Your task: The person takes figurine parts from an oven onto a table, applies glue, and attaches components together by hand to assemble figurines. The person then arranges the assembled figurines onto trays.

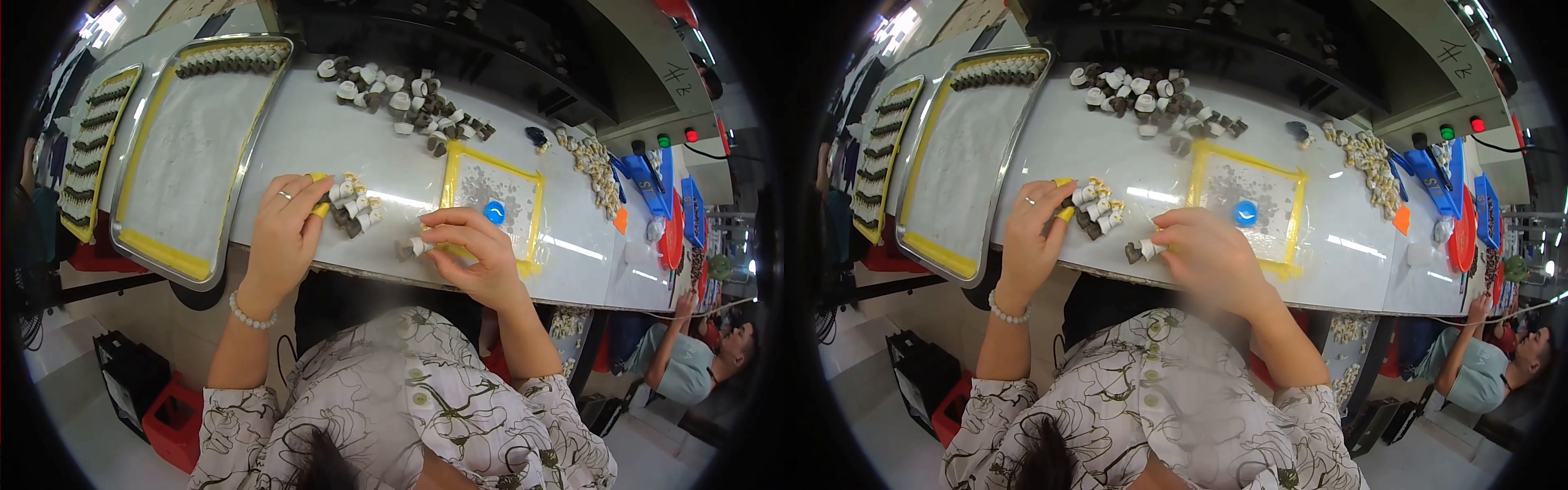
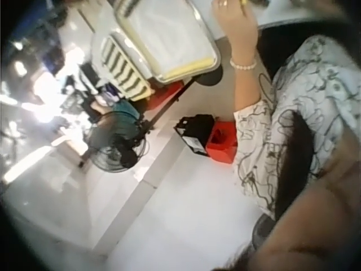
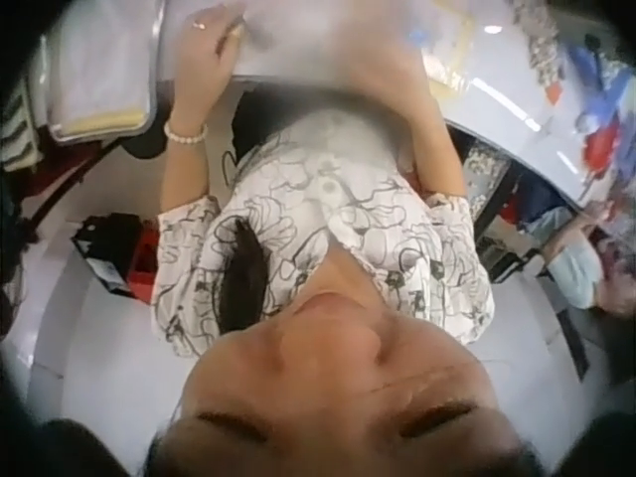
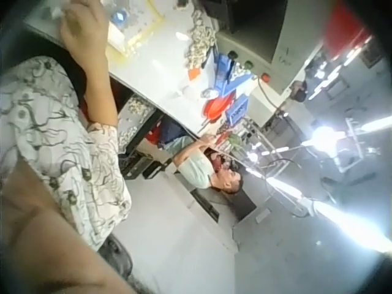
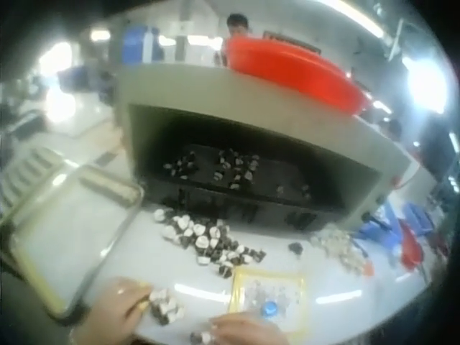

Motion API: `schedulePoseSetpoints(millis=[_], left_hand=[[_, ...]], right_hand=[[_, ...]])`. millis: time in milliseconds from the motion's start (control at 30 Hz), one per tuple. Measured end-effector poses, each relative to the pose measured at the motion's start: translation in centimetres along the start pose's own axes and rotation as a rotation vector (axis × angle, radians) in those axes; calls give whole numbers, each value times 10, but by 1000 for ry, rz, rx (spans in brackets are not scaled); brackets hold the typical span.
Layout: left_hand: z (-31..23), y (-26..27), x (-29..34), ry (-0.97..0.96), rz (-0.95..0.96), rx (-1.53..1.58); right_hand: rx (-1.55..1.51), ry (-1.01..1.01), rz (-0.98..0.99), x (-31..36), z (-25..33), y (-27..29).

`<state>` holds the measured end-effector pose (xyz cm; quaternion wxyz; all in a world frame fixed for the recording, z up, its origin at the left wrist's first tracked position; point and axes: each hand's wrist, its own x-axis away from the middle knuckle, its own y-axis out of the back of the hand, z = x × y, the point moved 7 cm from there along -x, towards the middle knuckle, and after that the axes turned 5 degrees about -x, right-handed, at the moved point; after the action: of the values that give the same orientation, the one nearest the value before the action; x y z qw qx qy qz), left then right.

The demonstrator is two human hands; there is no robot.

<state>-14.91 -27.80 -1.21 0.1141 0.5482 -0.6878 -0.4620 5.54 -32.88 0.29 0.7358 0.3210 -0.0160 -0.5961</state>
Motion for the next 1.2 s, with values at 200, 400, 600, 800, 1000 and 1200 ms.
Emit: schedulePoseSetpoints(millis=[200, 400, 600, 800, 1000, 1200], left_hand=[[3, -1, -2, 6, -16, 111], [4, -5, 0, 39, 40, 212], [5, -7, -1, 1, 91, 203], [-7, -3, -5, -71, 62, 188], [-7, -8, -4, -80, 71, 192], [0, -9, -3, -35, 102, 275]], right_hand=[[95, -27, 104, -11, -3, -28], [156, -18, 81, -11, -6, -35], [151, -74, 59, -12, -8, -37], [167, -67, 51, -13, -10, -38], [138, -86, 56, -12, -10, -37], [144, -68, 48, -11, -9, -36]])
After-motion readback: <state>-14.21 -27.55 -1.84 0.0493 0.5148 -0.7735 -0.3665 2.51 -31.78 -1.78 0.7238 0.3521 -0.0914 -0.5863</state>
